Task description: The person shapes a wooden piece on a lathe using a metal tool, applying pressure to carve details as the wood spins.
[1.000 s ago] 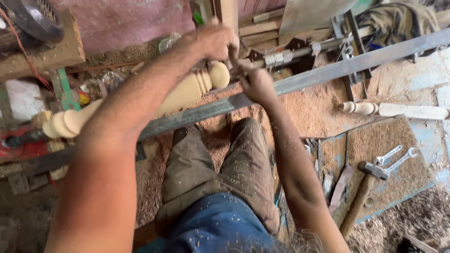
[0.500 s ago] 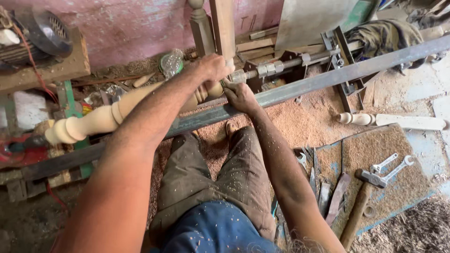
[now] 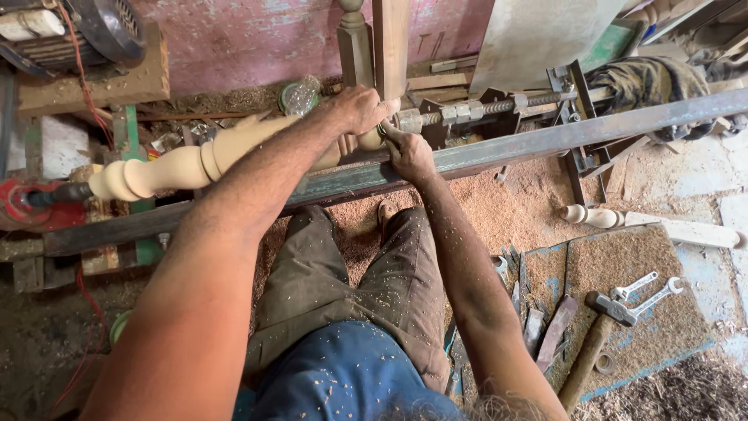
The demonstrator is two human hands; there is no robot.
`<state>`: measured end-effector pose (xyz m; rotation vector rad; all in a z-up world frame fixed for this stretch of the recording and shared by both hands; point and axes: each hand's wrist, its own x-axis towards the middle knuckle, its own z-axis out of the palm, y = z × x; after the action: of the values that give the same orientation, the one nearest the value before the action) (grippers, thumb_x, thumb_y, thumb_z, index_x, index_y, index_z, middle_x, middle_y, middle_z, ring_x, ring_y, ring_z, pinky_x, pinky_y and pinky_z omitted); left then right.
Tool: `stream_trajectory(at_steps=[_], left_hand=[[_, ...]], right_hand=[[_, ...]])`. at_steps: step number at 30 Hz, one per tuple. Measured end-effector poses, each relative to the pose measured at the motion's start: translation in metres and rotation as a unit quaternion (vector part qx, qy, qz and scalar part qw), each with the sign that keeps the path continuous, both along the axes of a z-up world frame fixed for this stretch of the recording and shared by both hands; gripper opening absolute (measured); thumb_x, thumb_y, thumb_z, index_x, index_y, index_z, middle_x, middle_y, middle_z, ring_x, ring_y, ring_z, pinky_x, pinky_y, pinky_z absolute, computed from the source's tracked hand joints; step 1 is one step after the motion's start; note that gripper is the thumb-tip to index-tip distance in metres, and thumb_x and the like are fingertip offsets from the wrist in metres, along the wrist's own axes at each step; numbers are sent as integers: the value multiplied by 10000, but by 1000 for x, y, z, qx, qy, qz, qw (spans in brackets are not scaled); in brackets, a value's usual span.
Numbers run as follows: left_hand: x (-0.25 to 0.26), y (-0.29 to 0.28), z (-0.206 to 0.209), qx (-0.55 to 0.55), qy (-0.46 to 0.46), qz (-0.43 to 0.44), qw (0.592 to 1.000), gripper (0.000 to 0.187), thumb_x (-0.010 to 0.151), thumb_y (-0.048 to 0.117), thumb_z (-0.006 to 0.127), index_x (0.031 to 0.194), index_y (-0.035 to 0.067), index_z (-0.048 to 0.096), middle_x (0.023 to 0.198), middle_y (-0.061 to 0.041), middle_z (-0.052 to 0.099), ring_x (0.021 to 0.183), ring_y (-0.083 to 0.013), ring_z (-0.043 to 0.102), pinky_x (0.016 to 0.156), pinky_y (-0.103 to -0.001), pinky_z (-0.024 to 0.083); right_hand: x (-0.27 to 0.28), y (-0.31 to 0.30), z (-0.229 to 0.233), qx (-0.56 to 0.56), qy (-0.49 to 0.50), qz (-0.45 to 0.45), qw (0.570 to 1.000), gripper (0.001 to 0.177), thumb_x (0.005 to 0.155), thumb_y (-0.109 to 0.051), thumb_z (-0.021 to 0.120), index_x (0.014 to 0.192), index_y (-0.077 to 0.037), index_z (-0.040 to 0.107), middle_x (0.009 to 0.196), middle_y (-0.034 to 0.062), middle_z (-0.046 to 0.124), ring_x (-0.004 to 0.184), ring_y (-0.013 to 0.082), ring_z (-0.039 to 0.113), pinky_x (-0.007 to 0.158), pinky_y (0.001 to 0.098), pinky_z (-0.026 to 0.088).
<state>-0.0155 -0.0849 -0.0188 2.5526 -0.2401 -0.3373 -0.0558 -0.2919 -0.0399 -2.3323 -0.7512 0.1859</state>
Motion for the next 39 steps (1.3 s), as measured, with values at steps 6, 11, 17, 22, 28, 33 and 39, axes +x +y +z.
stream_trajectory(at_steps=[6, 11, 17, 22, 28, 33, 39], left_hand=[[-3, 1, -15, 2, -27, 0, 1000, 687, 1075, 564, 379, 644, 72, 590, 451, 15, 472, 299, -105, 335, 230, -342, 327], [-8, 5, -12, -31, -25, 34, 999, 706, 1086, 576, 404, 664, 48, 608, 481, -10, 489, 327, -94, 374, 284, -328, 363], [11, -5, 11, -17, 82, 91, 992, 680, 1082, 564, 369, 753, 41, 652, 503, 2, 521, 358, -106, 432, 332, -309, 457], [27, -8, 32, -50, 227, 159, 959, 645, 1064, 598, 330, 1098, 64, 692, 624, -82, 563, 496, -158, 554, 590, -374, 574], [54, -8, 12, -20, 282, 126, 951, 479, 1072, 393, 430, 1202, -2, 669, 947, -154, 673, 739, -204, 643, 786, -442, 584], [68, -10, -14, -17, 320, 94, 942, 434, 1053, 341, 478, 1234, -11, 654, 1070, -179, 658, 842, -227, 647, 810, -441, 567], [68, -1, -17, -38, 331, 102, 937, 467, 1057, 370, 446, 1280, 4, 631, 1161, -194, 638, 925, -263, 644, 845, -461, 561]], right_hand=[[-10, 0, 5, -28, -67, 7, 997, 440, 1073, -243, 596, 1510, -231, 543, 740, 90, 746, 532, 171, 674, 518, 334, 569], [-9, -1, 5, 26, -69, 8, 997, 448, 1019, -205, 635, 1466, -201, 604, 784, 96, 768, 573, 172, 696, 581, 349, 585], [19, -1, 21, 165, 175, 47, 970, 435, 1014, -98, 588, 1435, 10, 590, 732, 110, 718, 586, 114, 621, 555, 285, 553], [37, 3, 51, 103, 333, 4, 937, 229, 1005, -140, 606, 1085, 21, 749, 668, 40, 670, 469, 85, 553, 423, 267, 481], [60, 15, 58, 104, 417, 14, 903, 174, 971, -58, 645, 858, 66, 687, 602, 72, 595, 399, 108, 477, 336, 288, 379], [64, 18, 73, 43, 392, 29, 919, 134, 932, -55, 653, 826, 11, 701, 589, 54, 651, 380, 98, 501, 330, 272, 413], [76, 20, 71, -14, 363, 96, 927, 171, 961, -87, 645, 850, 9, 732, 592, 79, 624, 401, 111, 516, 352, 282, 437]])
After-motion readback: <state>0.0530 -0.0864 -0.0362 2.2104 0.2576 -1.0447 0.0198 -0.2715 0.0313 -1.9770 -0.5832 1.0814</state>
